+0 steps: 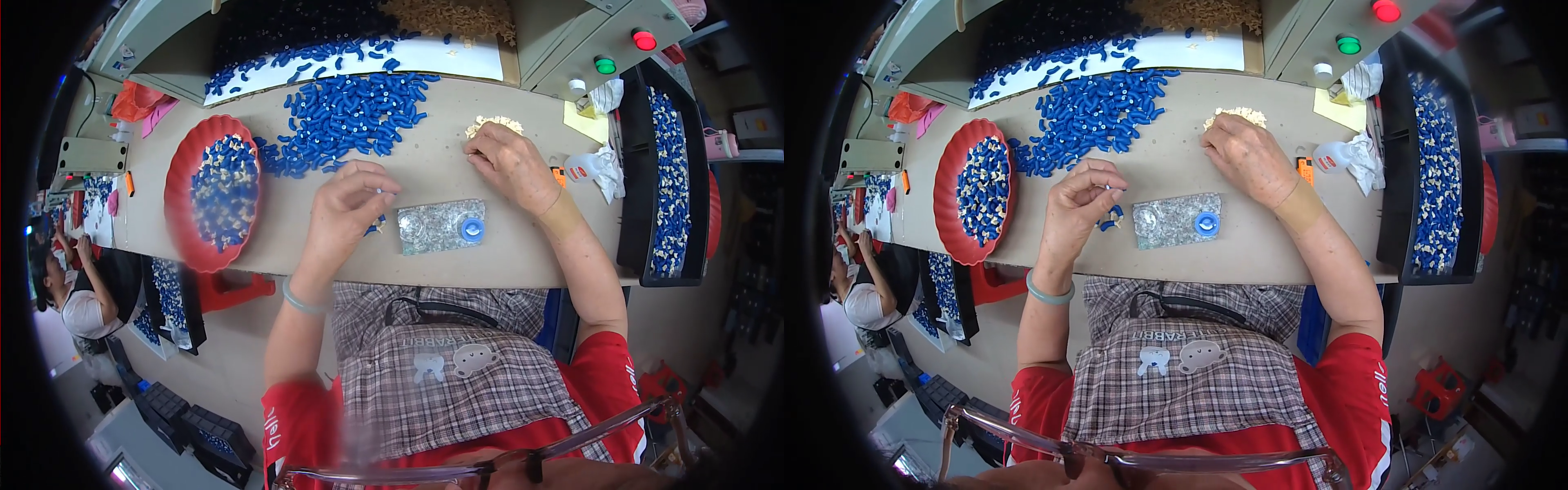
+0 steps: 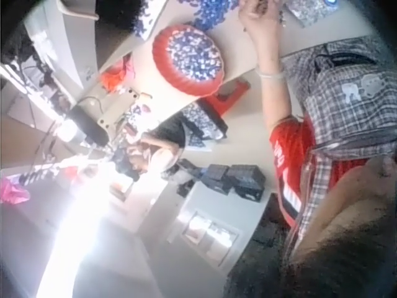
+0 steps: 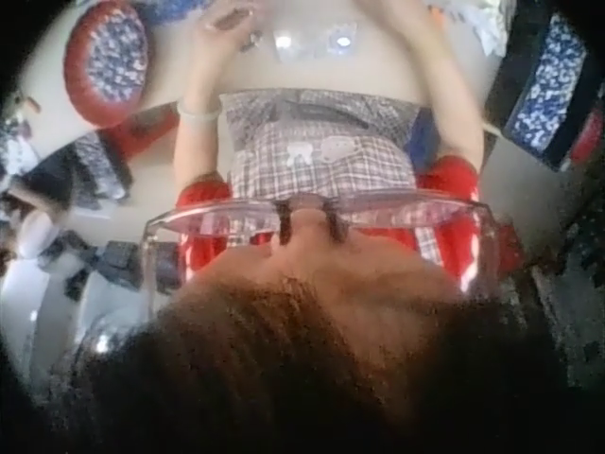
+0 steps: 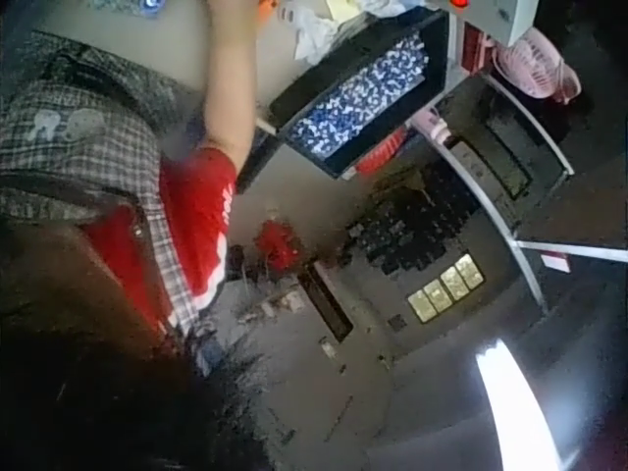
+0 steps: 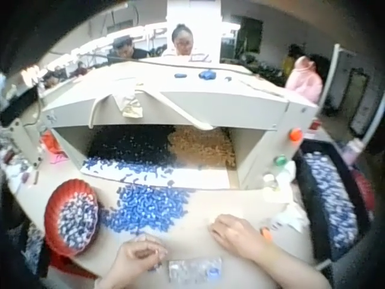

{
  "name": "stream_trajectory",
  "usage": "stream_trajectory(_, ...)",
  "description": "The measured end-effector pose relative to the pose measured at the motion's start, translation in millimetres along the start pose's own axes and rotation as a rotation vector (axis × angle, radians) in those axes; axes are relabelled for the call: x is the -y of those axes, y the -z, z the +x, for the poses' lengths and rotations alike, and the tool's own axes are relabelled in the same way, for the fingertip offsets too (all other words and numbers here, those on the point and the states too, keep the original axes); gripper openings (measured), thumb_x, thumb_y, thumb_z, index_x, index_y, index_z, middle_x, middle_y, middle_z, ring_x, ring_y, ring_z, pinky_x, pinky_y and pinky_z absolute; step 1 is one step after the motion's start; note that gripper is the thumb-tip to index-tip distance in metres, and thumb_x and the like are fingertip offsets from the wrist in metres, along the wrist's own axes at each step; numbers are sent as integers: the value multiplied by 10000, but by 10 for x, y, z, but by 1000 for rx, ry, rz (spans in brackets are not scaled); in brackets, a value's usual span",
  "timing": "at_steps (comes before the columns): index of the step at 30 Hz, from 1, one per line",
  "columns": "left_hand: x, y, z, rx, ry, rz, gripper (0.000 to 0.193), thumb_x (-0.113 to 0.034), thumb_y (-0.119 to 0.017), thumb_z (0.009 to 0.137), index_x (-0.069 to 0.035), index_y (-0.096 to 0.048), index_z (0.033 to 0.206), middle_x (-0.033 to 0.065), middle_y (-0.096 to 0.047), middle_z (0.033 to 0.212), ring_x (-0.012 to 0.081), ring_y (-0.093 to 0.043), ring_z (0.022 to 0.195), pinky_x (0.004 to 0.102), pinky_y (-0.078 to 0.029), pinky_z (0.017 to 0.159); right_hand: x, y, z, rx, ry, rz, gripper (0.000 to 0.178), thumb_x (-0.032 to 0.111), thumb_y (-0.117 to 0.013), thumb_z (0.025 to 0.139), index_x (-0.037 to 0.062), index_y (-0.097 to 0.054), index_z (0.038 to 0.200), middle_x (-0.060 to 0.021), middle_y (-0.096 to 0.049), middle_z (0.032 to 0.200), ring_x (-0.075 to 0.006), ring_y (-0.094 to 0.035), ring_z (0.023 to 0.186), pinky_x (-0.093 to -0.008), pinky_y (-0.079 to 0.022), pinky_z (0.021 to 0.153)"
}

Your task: The person assembles blue plastic components by inserting white plastic pieces into them by hand.

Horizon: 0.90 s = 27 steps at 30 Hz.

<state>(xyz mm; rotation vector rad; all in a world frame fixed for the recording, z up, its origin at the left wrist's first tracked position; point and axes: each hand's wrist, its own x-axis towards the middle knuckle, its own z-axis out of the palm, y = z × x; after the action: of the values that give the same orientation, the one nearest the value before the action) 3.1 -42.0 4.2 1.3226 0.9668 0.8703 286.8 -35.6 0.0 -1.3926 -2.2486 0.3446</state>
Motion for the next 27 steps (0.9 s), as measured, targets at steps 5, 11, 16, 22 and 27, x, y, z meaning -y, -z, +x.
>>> stream_trajectory(5, -19, -129, -86, 22, 63, -125, 157, 10, -707, 900, 14, -711, 1058, 61, -663, 1023, 123, -644, 912, 240, -531, 792, -7, -54, -23, -75, 88, -97, 144, 28, -709, 806, 18, -664, 942, -113, -644, 978, -296, -673, 898, -388, -575, 793)
stream_trajectory(11, 15, -157, -105, -3, 132, -299, 181, 6, -685, 931, 40, -651, 1105, 111, -696, 988, 190, -715, 866, 268, -571, 768, -71, -107, -74, -115, 137, -91, 80, 37, -684, 823, 20, -651, 894, -92, -614, 949, -260, -660, 911, -378, -577, 796)
stream_trajectory(16, 44, -154, -127, -9, 118, -337, 157, 19, -686, 923, 58, -663, 1074, 119, -700, 1014, 197, -725, 852, 254, -580, 743, -41, -27, -59, -78, 134, -32, 154, -5, -735, 781, 9, -691, 927, -99, -652, 956, -283, -681, 885, -369, -577, 784)
stream_trajectory(22, 24, -193, -138, -34, 34, -247, 230, -18, -682, 939, 34, -701, 1163, 110, -708, 1031, 163, -679, 856, 254, -556, 765, -3, 20, 22, 34, -3, 16, 81, 28, -674, 822, 2, -644, 893, -123, -620, 911, -299, -655, 907, -397, -565, 809)
stream_trajectory(27, 51, -197, -155, 15, 58, -164, 302, -17, -650, 955, 35, -659, 1253, 111, -716, 1029, 137, -677, 823, 237, -533, 708, 12, -47, 32, -2, 56, -93, 84, 6, -654, 795, -4, -629, 875, -134, -600, 908, -306, -650, 902, -408, -561, 816)
